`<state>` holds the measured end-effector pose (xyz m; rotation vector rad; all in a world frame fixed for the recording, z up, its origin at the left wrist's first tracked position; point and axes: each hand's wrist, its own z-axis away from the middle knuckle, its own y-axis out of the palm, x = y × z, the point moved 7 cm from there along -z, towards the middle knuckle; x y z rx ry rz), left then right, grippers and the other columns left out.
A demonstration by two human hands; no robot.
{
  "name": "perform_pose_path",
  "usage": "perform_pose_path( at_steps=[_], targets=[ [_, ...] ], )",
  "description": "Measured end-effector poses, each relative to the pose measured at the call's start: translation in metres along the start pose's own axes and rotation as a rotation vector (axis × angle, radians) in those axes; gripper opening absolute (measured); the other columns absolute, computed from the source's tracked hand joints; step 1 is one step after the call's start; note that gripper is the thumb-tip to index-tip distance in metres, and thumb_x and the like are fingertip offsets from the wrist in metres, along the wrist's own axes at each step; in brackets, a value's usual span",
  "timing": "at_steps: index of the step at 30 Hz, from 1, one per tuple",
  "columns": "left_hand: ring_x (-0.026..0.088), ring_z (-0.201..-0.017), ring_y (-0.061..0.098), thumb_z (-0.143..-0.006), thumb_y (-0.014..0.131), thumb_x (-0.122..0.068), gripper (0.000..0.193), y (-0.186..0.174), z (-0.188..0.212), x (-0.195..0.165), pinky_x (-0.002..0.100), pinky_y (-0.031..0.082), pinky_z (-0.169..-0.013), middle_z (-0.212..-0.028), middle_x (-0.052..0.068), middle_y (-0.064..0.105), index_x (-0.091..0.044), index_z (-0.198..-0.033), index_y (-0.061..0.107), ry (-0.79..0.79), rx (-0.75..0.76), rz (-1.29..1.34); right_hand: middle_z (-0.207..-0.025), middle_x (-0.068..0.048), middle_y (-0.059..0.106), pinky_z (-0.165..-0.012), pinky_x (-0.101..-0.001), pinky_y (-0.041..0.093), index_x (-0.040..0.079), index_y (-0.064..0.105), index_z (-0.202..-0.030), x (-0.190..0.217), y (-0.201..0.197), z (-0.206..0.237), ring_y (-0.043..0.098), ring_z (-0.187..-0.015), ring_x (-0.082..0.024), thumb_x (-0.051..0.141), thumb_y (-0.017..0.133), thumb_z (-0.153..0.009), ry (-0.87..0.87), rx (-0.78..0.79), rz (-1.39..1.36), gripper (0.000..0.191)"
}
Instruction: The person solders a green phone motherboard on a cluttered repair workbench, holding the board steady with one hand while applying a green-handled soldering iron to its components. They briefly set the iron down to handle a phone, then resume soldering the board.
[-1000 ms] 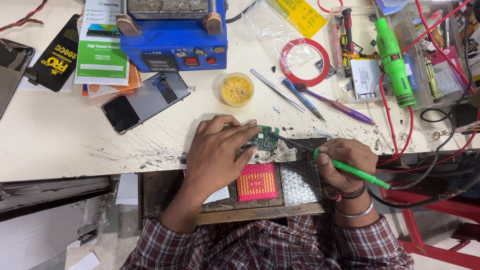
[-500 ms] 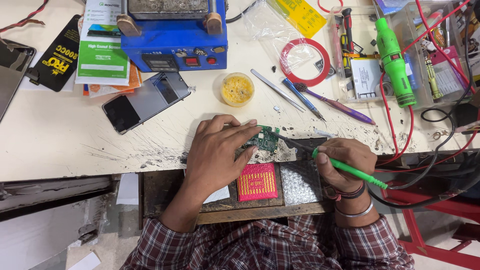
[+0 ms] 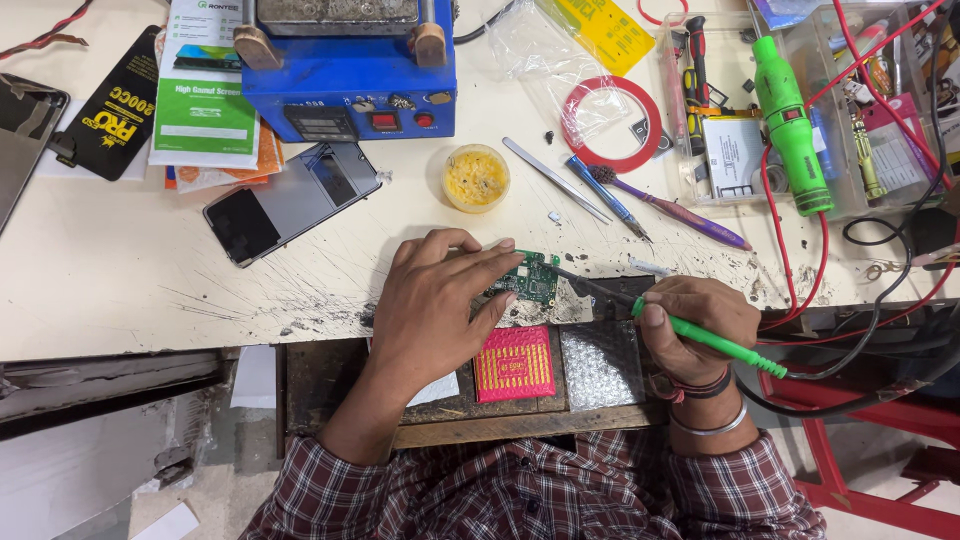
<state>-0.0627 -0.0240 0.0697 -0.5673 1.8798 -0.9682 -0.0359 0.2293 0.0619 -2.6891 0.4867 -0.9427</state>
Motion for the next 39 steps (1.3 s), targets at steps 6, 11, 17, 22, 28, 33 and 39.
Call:
perform_pose_path(
  at_steps=[6,11,17,22,28,33,39],
  targets=[
    [0.017,-0.115,0.059,-0.089,0.075,-0.032,0.037,0.0009,0.0007,0.0003,0.037,0.042,-0.099,-0.129,-0.007,0.074,-0.018,-0.123,0.075,-0.004,0.002,0.006,-0.072,-0.012,0.068,-0.064,-0.0336,0.061,0.000,0.059,-0.083,0.0064,0.0058,-0.0026,0.072,-0.064,-0.023,0.009,0.071,-0.099,-0.019,0.104,0.035,0.021],
    [0.017,-0.115,0.059,-0.089,0.076,-0.033,0.037,0.0005,-0.0003,-0.0004,0.037,0.042,-0.098,-0.128,-0.007,0.074,-0.018,-0.122,0.075,-0.005,-0.002,-0.002,-0.071,-0.011,0.067,-0.059,-0.0309,0.061,0.000,0.057,-0.082,0.0055,0.0009,-0.0022,0.072,-0.065,-0.023,0.012,0.071,-0.099,-0.029,0.010,0.051,0.025],
    [0.017,-0.115,0.059,-0.089,0.076,-0.034,0.037,0.0013,-0.0005,-0.0004,0.037,0.043,-0.098,-0.128,-0.006,0.074,-0.018,-0.122,0.075,0.001,0.001,-0.003,-0.070,-0.011,0.067,-0.059,-0.0298,0.061,0.001,0.056,-0.082,0.0005,-0.0026,0.0028,0.071,-0.064,-0.022,0.013,0.071,-0.100,0.000,-0.010,0.018,0.026],
    [0.016,-0.115,0.059,-0.089,0.075,-0.034,0.037,0.0022,0.0007,0.0017,0.037,0.042,-0.098,-0.128,-0.007,0.074,-0.018,-0.123,0.075,-0.008,0.011,-0.003,-0.072,-0.011,0.067,-0.060,-0.0308,0.061,0.001,0.057,-0.082,-0.0006,-0.0016,0.0039,0.072,-0.066,-0.023,0.012,0.071,-0.099,0.003,0.000,0.047,0.025],
    [0.016,-0.116,0.059,-0.089,0.075,-0.034,0.037,0.0019,-0.0004,0.0007,0.037,0.043,-0.098,-0.129,-0.007,0.074,-0.018,-0.123,0.075,0.000,0.003,-0.006,-0.072,-0.011,0.067,-0.061,-0.0309,0.061,0.001,0.057,-0.082,0.0017,-0.0009,0.0024,0.072,-0.066,-0.023,0.011,0.071,-0.099,-0.008,0.005,0.053,0.024],
    [0.017,-0.116,0.059,-0.089,0.076,-0.034,0.038,0.0026,-0.0003,0.0018,0.037,0.042,-0.098,-0.129,-0.007,0.074,-0.019,-0.123,0.075,0.000,0.006,-0.006,-0.072,-0.011,0.067,-0.062,-0.0320,0.062,0.001,0.056,-0.083,0.0037,0.0005,0.0010,0.071,-0.066,-0.023,0.010,0.071,-0.099,-0.035,0.006,0.055,0.024],
    [0.016,-0.115,0.059,-0.089,0.076,-0.035,0.037,0.0038,-0.0006,0.0023,0.037,0.043,-0.098,-0.127,-0.007,0.074,-0.019,-0.122,0.075,-0.015,0.011,-0.001,-0.071,-0.010,0.066,-0.061,-0.0313,0.062,0.001,0.056,-0.082,0.0022,0.0009,0.0002,0.071,-0.064,-0.022,0.010,0.071,-0.099,-0.003,0.021,0.024,0.024]
  ],
)
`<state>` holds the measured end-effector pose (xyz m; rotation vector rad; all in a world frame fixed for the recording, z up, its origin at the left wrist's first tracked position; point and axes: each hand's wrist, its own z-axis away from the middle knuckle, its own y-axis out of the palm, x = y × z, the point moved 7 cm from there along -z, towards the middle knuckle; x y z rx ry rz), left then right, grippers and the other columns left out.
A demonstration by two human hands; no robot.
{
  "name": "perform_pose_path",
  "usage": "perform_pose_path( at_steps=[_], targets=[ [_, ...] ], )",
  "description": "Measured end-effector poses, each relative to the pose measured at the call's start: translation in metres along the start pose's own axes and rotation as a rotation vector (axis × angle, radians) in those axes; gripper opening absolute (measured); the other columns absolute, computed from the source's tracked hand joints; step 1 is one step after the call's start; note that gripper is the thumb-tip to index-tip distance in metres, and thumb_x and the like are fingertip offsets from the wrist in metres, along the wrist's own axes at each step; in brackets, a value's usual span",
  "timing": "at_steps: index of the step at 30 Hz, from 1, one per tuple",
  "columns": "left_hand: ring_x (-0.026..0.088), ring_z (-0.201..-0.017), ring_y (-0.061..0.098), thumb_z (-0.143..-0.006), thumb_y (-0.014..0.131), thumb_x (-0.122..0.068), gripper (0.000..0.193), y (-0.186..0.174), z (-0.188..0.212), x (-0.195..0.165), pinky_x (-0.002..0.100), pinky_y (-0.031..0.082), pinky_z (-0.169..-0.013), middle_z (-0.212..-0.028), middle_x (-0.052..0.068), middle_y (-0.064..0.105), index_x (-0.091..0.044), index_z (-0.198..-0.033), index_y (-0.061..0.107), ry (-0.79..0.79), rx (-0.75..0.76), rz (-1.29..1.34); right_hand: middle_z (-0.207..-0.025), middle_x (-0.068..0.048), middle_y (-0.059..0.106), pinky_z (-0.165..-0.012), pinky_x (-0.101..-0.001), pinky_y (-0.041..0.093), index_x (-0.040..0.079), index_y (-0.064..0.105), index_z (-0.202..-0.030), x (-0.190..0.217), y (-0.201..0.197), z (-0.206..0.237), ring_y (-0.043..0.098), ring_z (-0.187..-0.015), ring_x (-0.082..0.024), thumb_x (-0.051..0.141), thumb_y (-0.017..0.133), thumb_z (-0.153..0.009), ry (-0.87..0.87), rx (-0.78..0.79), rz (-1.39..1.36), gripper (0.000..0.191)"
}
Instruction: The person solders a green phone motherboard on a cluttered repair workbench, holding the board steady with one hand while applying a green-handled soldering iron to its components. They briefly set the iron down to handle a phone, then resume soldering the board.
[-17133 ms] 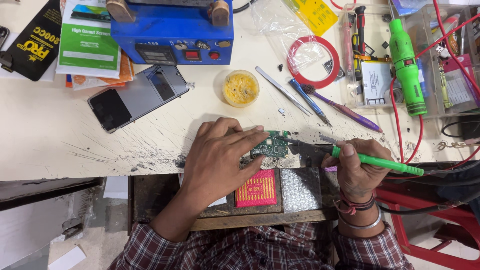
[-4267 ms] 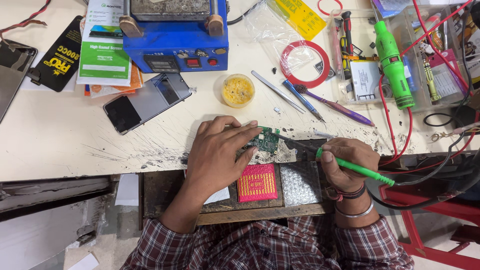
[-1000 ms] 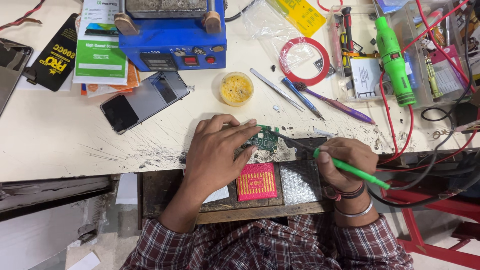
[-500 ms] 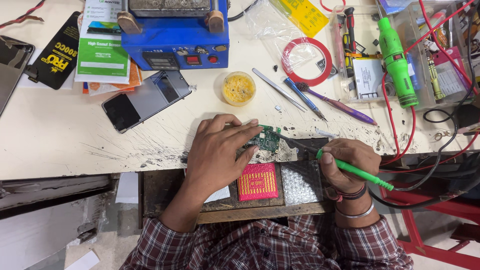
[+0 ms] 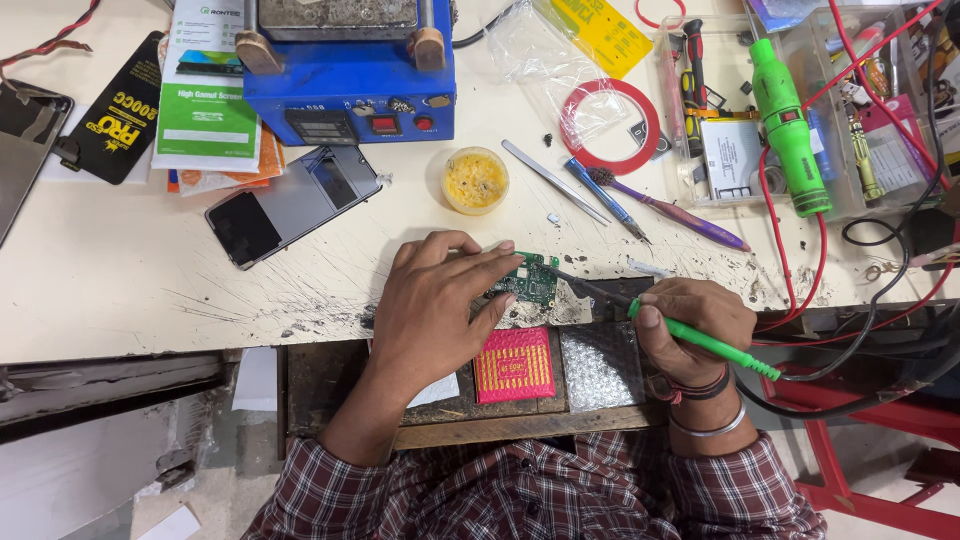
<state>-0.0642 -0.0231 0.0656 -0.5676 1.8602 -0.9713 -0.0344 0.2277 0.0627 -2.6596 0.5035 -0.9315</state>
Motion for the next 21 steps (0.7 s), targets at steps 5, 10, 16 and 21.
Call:
perform_pose_path(
  at_steps=[5,10,16,21],
  targets=[
    [0.017,-0.115,0.059,-0.089,0.076,-0.034,0.037,-0.0019,0.0004,-0.0008,0.037,0.043,-0.098,-0.128,-0.007,0.074,-0.019,-0.123,0.075,0.007,-0.008,0.005,-0.071,-0.009,0.067,-0.061,-0.0296,0.061,0.001,0.057,-0.084,-0.0018,-0.0019,-0.0004,0.071,-0.063,-0.020,0.012,0.069,-0.100,0.052,0.010,-0.027,0.023],
    [0.017,-0.115,0.059,-0.089,0.076,-0.034,0.038,-0.0024,0.0003,-0.0008,0.038,0.043,-0.098,-0.128,-0.006,0.074,-0.018,-0.123,0.075,0.011,-0.010,0.000,-0.072,-0.011,0.067,-0.061,-0.0292,0.060,0.000,0.059,-0.085,-0.0013,-0.0024,-0.0010,0.071,-0.066,-0.022,0.011,0.069,-0.100,0.054,0.017,0.003,0.022],
    [0.017,-0.116,0.059,-0.089,0.075,-0.034,0.038,-0.0027,0.0015,-0.0010,0.038,0.043,-0.099,-0.128,-0.007,0.074,-0.018,-0.124,0.075,0.014,-0.021,0.009,-0.073,-0.010,0.068,-0.063,-0.0296,0.061,0.001,0.059,-0.087,-0.0025,-0.0022,-0.0001,0.071,-0.066,-0.020,0.011,0.069,-0.101,0.069,0.014,-0.027,0.021],
    [0.017,-0.115,0.059,-0.089,0.076,-0.034,0.038,-0.0014,0.0002,0.0005,0.037,0.043,-0.098,-0.128,-0.007,0.074,-0.018,-0.124,0.075,0.008,-0.005,0.010,-0.072,-0.010,0.068,-0.061,-0.0289,0.060,0.001,0.059,-0.086,-0.0044,-0.0022,0.0010,0.071,-0.064,-0.019,0.012,0.069,-0.101,0.077,0.025,-0.036,0.021]
  ],
)
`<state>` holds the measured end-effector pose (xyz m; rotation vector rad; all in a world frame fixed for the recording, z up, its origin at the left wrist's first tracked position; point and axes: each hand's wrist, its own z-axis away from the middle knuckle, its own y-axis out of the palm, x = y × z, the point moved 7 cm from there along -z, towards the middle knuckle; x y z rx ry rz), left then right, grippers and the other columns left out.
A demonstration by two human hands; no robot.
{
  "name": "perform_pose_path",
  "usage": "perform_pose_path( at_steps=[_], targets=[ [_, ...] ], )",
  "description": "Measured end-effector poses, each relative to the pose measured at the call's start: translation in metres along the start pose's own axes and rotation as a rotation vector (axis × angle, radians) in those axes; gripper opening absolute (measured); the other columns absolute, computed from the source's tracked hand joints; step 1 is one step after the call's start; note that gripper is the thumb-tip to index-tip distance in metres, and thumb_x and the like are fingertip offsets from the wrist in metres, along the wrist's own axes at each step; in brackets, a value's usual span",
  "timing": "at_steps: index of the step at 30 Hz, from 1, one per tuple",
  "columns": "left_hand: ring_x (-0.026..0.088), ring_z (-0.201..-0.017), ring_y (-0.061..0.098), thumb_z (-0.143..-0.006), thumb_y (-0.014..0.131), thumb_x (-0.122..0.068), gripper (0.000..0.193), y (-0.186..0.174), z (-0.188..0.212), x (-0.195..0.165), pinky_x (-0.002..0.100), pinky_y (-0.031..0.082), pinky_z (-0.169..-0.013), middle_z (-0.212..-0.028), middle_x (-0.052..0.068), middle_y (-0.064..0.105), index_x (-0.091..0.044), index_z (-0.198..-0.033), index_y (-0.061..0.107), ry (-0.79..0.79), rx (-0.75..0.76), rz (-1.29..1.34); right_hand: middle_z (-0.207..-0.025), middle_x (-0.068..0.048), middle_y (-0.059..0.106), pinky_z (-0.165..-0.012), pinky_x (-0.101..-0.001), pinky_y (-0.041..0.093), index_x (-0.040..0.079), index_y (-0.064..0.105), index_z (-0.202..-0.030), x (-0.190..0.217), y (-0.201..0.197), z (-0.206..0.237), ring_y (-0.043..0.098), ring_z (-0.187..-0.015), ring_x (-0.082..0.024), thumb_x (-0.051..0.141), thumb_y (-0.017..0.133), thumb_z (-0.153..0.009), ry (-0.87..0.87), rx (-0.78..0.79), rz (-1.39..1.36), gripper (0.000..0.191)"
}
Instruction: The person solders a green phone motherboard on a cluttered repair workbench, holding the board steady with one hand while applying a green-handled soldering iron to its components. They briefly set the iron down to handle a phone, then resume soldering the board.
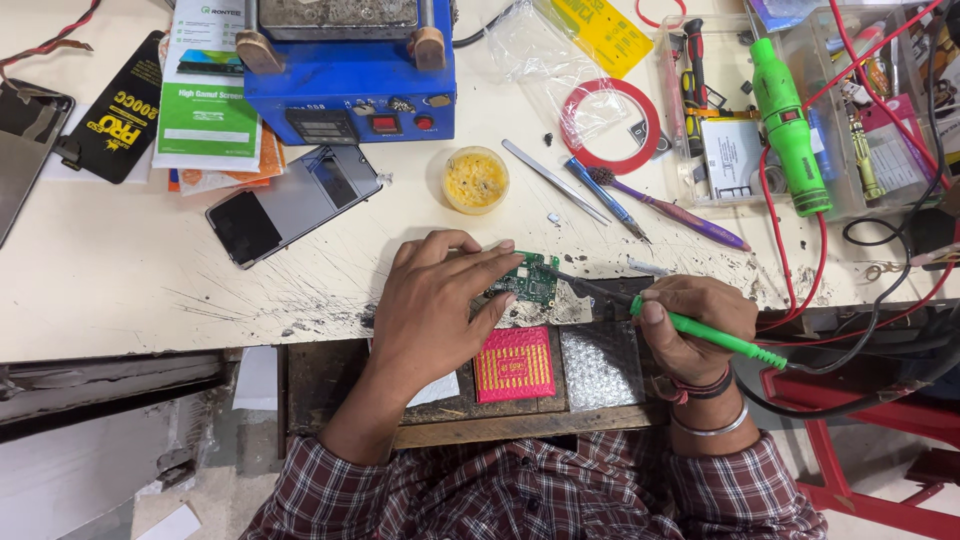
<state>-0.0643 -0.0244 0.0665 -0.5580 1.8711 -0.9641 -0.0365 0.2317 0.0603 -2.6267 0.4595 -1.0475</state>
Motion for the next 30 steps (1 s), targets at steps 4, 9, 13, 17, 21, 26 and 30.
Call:
perform_pose_path(
  at_steps=[4,9,13,17,21,26,30],
  targets=[
    [0.017,-0.115,0.059,-0.089,0.075,-0.033,0.038,-0.001,0.000,-0.001,0.037,0.043,-0.099,-0.128,-0.007,0.074,-0.018,-0.124,0.075,0.014,-0.010,-0.007,-0.072,-0.010,0.068,-0.060,-0.0280,0.060,0.000,0.060,-0.088,-0.003,-0.001,0.002,0.072,-0.063,-0.019,0.012,0.069,-0.102,0.021,-0.030,-0.006,0.021],
    [0.017,-0.115,0.059,-0.089,0.076,-0.034,0.038,0.000,0.000,-0.001,0.038,0.043,-0.099,-0.127,-0.007,0.074,-0.018,-0.123,0.075,0.007,-0.002,-0.010,-0.072,-0.011,0.067,-0.058,-0.0271,0.059,-0.001,0.059,-0.087,-0.005,-0.002,0.004,0.071,-0.064,-0.019,0.012,0.070,-0.101,0.028,-0.035,-0.011,0.022],
    [0.017,-0.115,0.059,-0.088,0.076,-0.033,0.038,-0.002,0.000,-0.002,0.038,0.042,-0.099,-0.128,-0.007,0.074,-0.018,-0.123,0.075,0.014,-0.009,-0.005,-0.072,-0.010,0.067,-0.059,-0.0275,0.059,-0.001,0.060,-0.088,-0.006,-0.001,0.004,0.071,-0.063,-0.019,0.011,0.069,-0.102,0.028,-0.036,-0.029,0.021],
    [0.017,-0.115,0.059,-0.089,0.076,-0.032,0.038,-0.001,0.000,-0.002,0.038,0.043,-0.098,-0.128,-0.007,0.074,-0.018,-0.124,0.075,0.006,0.000,-0.001,-0.074,-0.011,0.067,-0.059,-0.0267,0.059,-0.002,0.060,-0.089,-0.007,-0.002,0.004,0.071,-0.063,-0.018,0.010,0.070,-0.102,0.037,-0.028,-0.054,0.020],
    [0.017,-0.115,0.059,-0.088,0.076,-0.032,0.038,-0.003,0.000,-0.003,0.038,0.043,-0.099,-0.128,-0.006,0.074,-0.017,-0.123,0.075,0.014,-0.009,-0.003,-0.074,-0.010,0.067,-0.058,-0.0262,0.059,-0.002,0.061,-0.090,-0.011,-0.001,0.004,0.071,-0.065,-0.019,0.009,0.070,-0.101,0.065,-0.023,-0.095,0.018],
    [0.017,-0.114,0.059,-0.089,0.076,-0.032,0.038,-0.002,0.000,-0.003,0.038,0.043,-0.098,-0.128,-0.006,0.074,-0.017,-0.124,0.075,0.005,-0.002,0.007,-0.074,-0.011,0.068,-0.055,-0.0256,0.058,-0.002,0.062,-0.090,-0.013,-0.002,0.005,0.071,-0.063,-0.018,0.007,0.070,-0.100,0.086,-0.005,-0.091,0.016],
    [0.018,-0.115,0.059,-0.089,0.076,-0.032,0.038,-0.002,0.000,-0.003,0.038,0.043,-0.099,-0.128,-0.006,0.074,-0.017,-0.124,0.075,0.005,-0.004,0.005,-0.076,-0.012,0.069,-0.055,-0.0256,0.057,-0.002,0.063,-0.090,-0.015,-0.002,0.005,0.071,-0.064,-0.019,0.007,0.071,-0.099,0.099,-0.002,-0.092,0.015]
  ],
)
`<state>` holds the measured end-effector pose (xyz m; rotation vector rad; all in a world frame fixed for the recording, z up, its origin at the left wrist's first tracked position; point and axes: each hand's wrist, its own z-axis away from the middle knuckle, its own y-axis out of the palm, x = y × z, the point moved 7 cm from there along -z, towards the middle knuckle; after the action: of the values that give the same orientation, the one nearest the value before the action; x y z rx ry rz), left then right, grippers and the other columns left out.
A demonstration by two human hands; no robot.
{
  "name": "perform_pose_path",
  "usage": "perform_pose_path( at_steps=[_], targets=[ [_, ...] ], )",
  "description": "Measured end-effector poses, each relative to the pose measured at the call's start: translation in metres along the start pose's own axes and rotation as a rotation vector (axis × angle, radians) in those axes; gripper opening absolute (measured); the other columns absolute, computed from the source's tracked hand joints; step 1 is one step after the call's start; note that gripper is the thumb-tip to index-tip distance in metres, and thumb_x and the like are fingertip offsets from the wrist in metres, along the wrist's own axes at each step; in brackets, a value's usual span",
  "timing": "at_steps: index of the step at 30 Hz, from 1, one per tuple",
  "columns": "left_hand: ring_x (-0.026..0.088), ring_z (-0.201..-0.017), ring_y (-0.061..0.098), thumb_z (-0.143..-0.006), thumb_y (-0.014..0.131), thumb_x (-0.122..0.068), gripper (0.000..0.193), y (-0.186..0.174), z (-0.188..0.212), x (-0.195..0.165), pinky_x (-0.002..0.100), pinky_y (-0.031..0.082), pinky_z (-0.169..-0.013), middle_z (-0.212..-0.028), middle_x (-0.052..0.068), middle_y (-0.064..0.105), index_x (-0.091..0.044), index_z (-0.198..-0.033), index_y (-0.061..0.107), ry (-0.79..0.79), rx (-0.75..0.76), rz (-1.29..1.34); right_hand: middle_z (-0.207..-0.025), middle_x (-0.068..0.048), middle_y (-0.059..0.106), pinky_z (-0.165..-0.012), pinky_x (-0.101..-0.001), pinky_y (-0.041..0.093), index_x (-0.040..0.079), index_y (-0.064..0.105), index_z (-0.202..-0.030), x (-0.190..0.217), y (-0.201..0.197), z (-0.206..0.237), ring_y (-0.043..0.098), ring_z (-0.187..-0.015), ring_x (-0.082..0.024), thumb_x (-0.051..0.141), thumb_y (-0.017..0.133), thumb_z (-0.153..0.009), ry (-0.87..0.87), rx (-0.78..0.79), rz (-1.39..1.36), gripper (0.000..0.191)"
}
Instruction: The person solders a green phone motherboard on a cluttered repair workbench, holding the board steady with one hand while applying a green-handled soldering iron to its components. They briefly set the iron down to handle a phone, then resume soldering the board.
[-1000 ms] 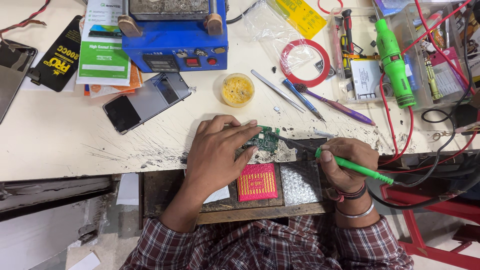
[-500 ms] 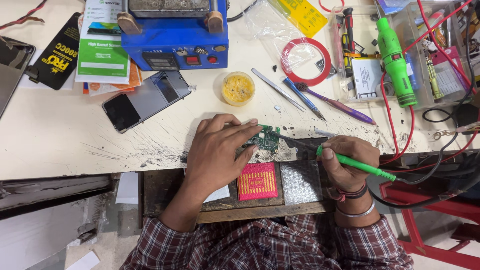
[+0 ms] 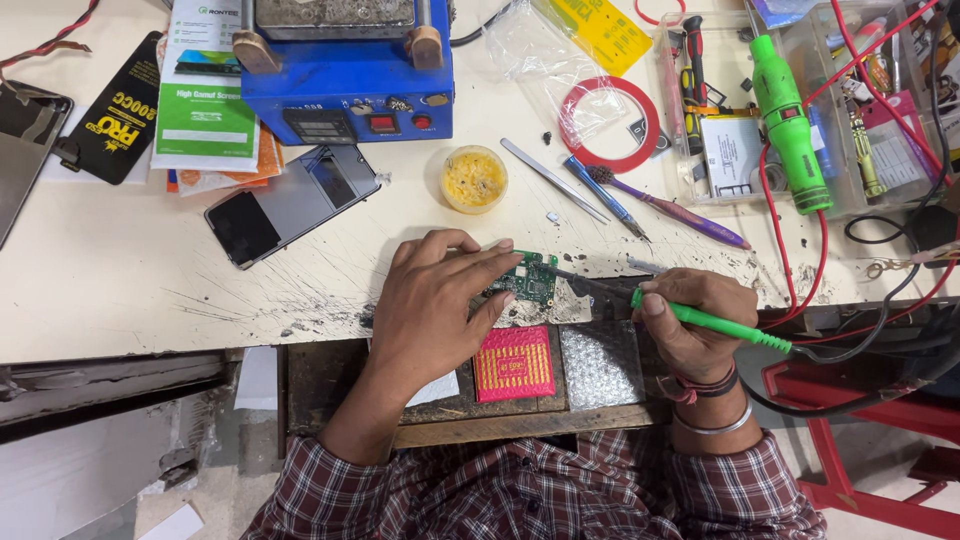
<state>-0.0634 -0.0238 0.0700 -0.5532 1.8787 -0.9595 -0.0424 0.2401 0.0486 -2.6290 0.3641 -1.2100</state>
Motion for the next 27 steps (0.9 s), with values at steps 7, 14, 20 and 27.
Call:
perform_pose_path(
  at_steps=[7,14,20,27],
  targets=[
    [0.017,-0.116,0.059,-0.090,0.074,-0.034,0.041,0.001,-0.001,0.001,0.039,0.042,-0.100,-0.125,-0.006,0.075,-0.019,-0.128,0.071,-0.007,0.023,-0.014,-0.076,-0.011,0.068,-0.057,-0.0258,0.056,-0.003,0.064,-0.093,-0.001,0.000,-0.003,0.070,-0.060,-0.017,0.008,0.072,-0.099,0.035,0.003,-0.040,0.016],
    [0.020,-0.116,0.059,-0.090,0.074,-0.035,0.048,0.002,-0.001,0.003,0.042,0.041,-0.100,-0.105,-0.001,0.078,-0.019,-0.135,0.067,-0.049,0.053,-0.012,-0.083,-0.015,0.070,-0.061,-0.0273,0.054,-0.006,0.067,-0.097,0.000,0.006,-0.008,0.069,-0.066,-0.020,0.008,0.075,-0.096,0.054,0.088,-0.034,0.016],
    [0.020,-0.117,0.059,-0.089,0.075,-0.035,0.055,0.001,-0.002,0.003,0.044,0.040,-0.101,-0.100,0.001,0.077,-0.017,-0.139,0.062,-0.046,0.050,-0.016,-0.082,-0.011,0.068,-0.056,-0.0236,0.054,-0.006,0.065,-0.097,-0.014,-0.001,0.001,0.066,-0.064,-0.014,0.010,0.069,-0.101,0.220,-0.069,-0.227,0.017],
    [0.021,-0.117,0.059,-0.089,0.075,-0.035,0.055,0.000,-0.002,0.003,0.044,0.041,-0.101,-0.098,0.002,0.076,-0.016,-0.139,0.061,-0.033,0.043,-0.023,-0.078,-0.011,0.066,-0.055,-0.0228,0.052,-0.005,0.063,-0.094,-0.017,-0.005,0.005,0.063,-0.058,-0.012,0.009,0.069,-0.103,0.204,-0.099,-0.152,0.018]
  ],
)
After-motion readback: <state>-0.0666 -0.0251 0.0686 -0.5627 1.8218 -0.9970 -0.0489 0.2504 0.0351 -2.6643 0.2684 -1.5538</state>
